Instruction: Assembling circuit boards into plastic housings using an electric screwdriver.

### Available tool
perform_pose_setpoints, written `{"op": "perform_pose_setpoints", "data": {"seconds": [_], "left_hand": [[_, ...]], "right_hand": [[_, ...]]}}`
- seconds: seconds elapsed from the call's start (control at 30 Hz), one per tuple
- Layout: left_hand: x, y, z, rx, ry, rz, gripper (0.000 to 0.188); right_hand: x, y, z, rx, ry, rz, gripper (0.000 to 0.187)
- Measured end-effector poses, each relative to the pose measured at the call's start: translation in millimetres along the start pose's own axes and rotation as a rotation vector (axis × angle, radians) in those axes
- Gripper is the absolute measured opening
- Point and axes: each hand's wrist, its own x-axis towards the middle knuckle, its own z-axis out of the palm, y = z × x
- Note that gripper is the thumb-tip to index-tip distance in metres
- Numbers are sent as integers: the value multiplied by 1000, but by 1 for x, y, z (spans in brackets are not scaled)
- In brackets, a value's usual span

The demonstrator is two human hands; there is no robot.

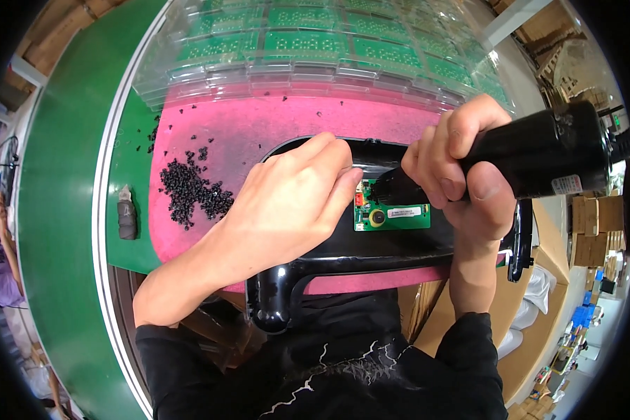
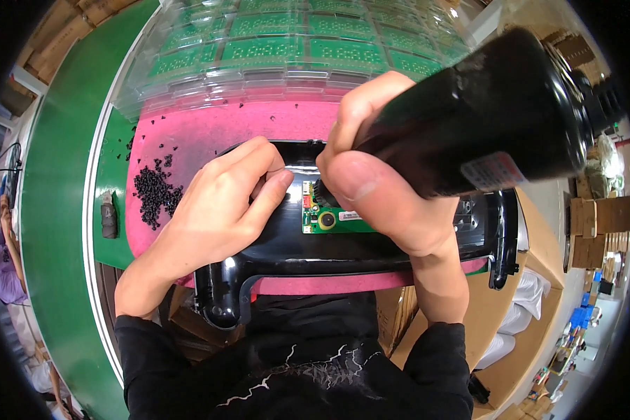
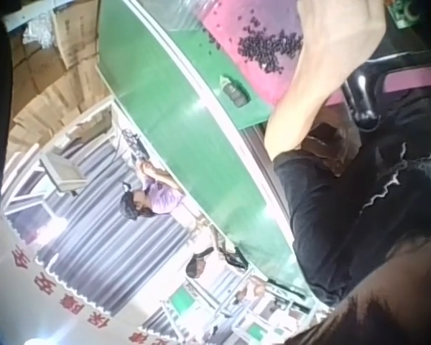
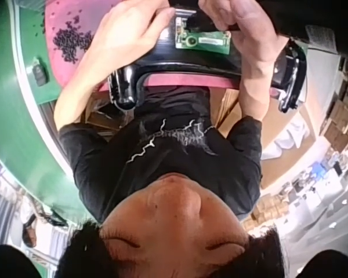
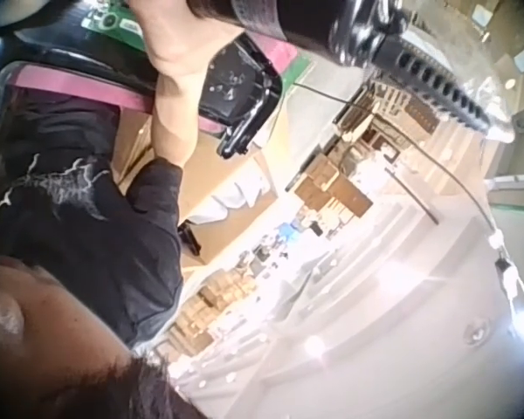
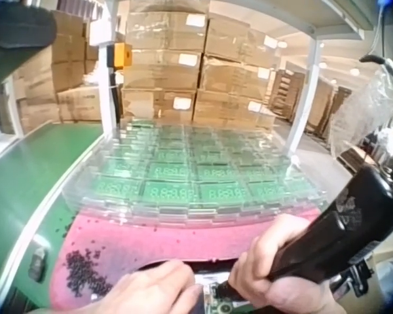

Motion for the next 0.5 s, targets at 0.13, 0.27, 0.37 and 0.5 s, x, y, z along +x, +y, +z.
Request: {"op": "perform_pose_setpoints", "data": {"seconds": [0.13,0.27,0.37,0.5], "left_hand": [[-1,-10,2,-7,-22,41,13],[-2,-16,3,15,-34,138,11],[-2,-15,2,8,-55,129,11],[-1,-13,0,-31,-86,136,12]], "right_hand": [[7,8,-3,-61,-58,2,33],[11,5,-2,-101,-111,52,32],[8,10,3,-129,-80,7,32],[6,6,5,-95,-23,34,32]]}}
